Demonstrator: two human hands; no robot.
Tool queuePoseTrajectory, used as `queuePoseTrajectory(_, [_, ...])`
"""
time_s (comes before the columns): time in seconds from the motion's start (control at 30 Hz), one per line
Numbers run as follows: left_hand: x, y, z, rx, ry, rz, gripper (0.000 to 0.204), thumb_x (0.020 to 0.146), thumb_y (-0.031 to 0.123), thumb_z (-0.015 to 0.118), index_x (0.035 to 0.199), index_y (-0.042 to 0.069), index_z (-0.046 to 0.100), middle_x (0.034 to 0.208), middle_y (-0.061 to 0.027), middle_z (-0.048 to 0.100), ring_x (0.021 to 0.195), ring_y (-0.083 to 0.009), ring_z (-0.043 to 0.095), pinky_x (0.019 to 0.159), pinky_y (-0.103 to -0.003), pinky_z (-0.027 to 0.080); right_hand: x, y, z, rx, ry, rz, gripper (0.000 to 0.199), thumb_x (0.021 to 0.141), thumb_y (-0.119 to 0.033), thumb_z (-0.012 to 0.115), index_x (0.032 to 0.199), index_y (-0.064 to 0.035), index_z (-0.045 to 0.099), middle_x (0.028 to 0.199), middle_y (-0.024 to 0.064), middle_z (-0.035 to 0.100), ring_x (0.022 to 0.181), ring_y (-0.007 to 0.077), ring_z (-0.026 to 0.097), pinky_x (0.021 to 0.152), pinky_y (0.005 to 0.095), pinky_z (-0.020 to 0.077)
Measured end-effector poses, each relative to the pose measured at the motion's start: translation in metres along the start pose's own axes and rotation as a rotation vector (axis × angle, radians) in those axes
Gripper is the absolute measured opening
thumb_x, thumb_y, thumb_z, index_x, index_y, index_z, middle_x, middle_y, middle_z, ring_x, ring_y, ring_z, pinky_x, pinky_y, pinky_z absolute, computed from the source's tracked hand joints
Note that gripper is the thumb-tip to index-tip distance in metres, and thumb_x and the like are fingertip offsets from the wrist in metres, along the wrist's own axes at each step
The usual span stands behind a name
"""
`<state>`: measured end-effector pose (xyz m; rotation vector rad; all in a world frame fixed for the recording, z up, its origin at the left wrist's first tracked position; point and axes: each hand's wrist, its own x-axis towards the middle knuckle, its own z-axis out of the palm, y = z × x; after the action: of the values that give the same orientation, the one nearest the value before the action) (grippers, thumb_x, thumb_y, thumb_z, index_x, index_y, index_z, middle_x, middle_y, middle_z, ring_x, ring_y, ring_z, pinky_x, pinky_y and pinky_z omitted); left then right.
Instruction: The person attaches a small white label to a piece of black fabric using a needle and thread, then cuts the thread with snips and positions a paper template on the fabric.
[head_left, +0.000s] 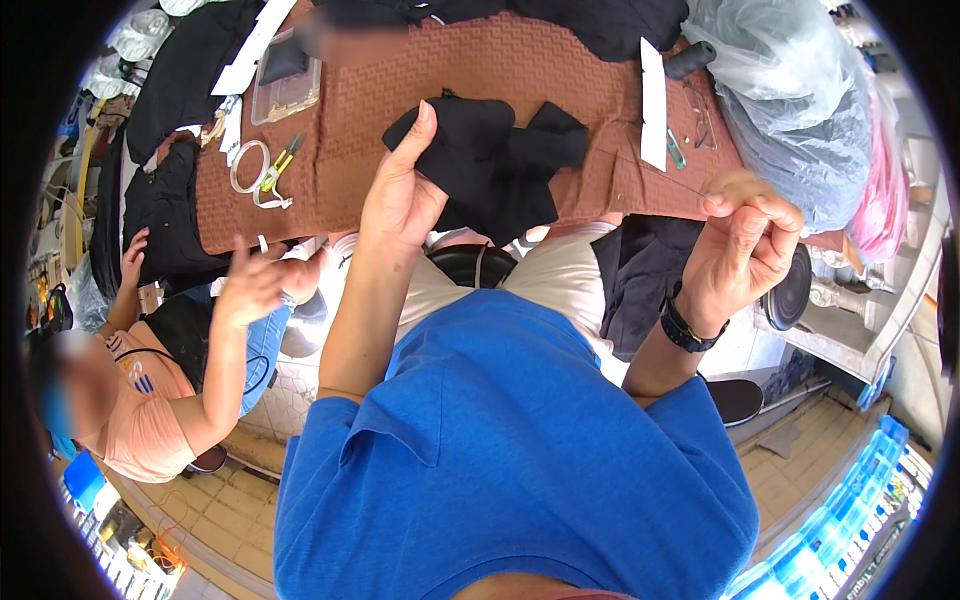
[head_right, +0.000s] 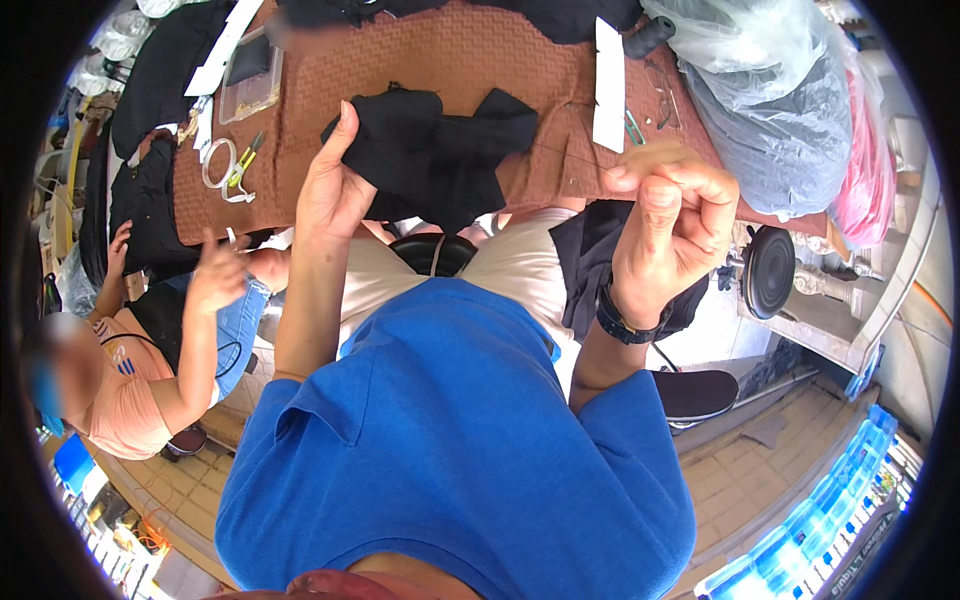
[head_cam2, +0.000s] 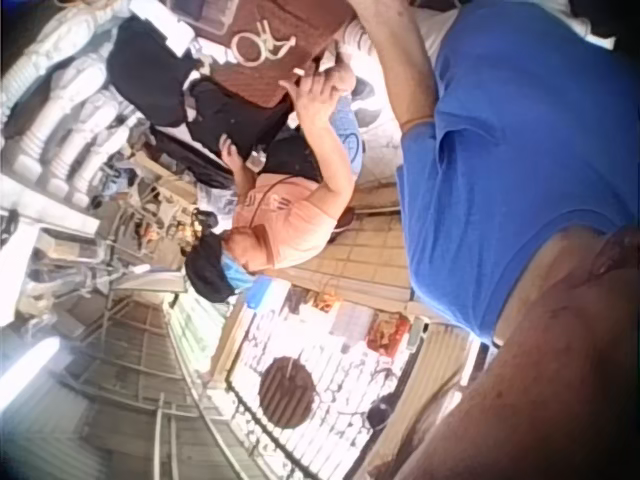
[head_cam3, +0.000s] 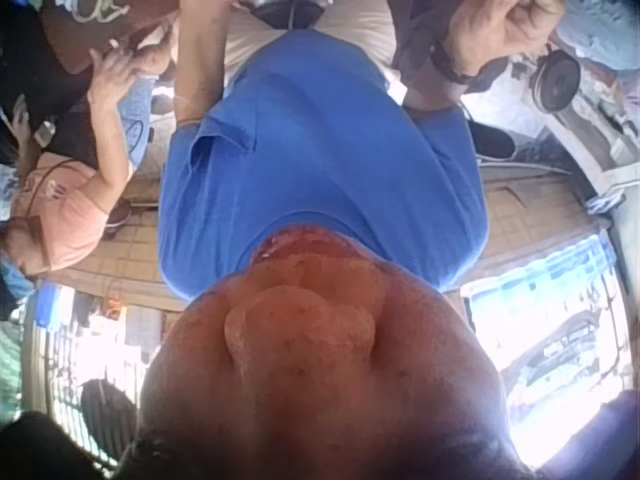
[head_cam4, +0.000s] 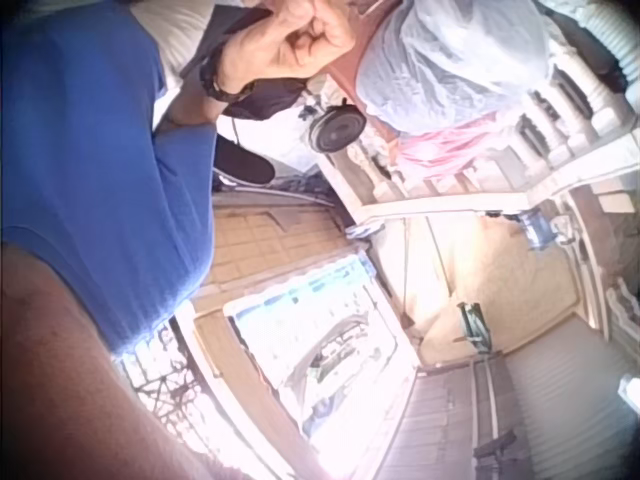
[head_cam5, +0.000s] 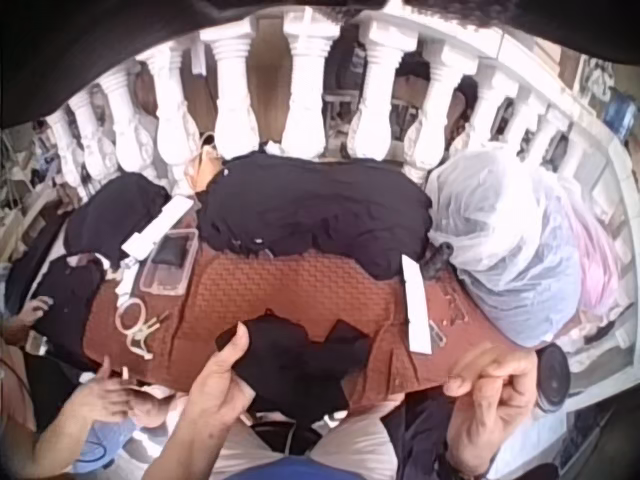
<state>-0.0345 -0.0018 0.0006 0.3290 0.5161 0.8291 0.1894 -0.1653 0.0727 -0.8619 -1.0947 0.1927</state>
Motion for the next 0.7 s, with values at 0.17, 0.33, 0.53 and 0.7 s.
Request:
queuePoseTrajectory(0.17, [-0.002,0.022,0.013,0.057,-0.155,0.089,0.037,0.102,0.024,0.064,0.121,-0.008,0.064,0.121,-0.0181,0.070,0.115,-0.0277,0.067,0.106,-0.041,0.052,-0.003,0.005,-0.010,0.102,0.049,0.093,0.011,0.102,-0.009,0.061,0.108,-0.0021,0.054,0.086,0.0135,0.066,0.074,0.0186,0.061,0.072,0.0312,0.0518])
queuePoseTrajectory(0.33, [0.002,0.005,0.023,0.195,-0.068,0.165,0.034,0.102,0.022,0.064,0.119,-0.007,0.065,0.119,-0.0178,0.071,0.112,-0.0255,0.068,0.103,-0.038,0.053,-0.009,0.061,-0.006,-0.212,0.142,0.398,0.008,0.100,-0.006,0.064,0.104,-0.0002,0.063,0.091,0.0107,0.072,0.084,0.0155,0.070,0.074,0.0290,0.0573])
queuePoseTrajectory(0.53, [0.003,-0.026,0.036,0.080,0.096,0.155,0.024,0.097,0.022,0.072,0.110,0.002,0.065,0.110,-0.0093,0.069,0.104,-0.0181,0.067,0.093,-0.033,0.055,-0.024,0.100,0.071,-0.084,-0.109,0.467,0.013,0.090,-0.006,0.076,0.096,-0.0009,0.065,0.100,0.0107,0.073,0.080,0.0120,0.067,0.071,0.0270,0.0551])
queuePoseTrajectory(0.7, [0.004,-0.028,0.031,0.178,0.098,0.166,0.022,0.096,0.016,0.073,0.111,0.004,0.065,0.107,-0.0058,0.069,0.100,-0.0147,0.066,0.091,-0.031,0.054,-0.025,0.107,0.087,-0.290,-0.188,0.411,0.013,0.088,-0.004,0.076,0.093,-0.0009,0.065,0.084,0.0081,0.073,0.072,0.0137,0.067,0.068,0.0289,0.0536])
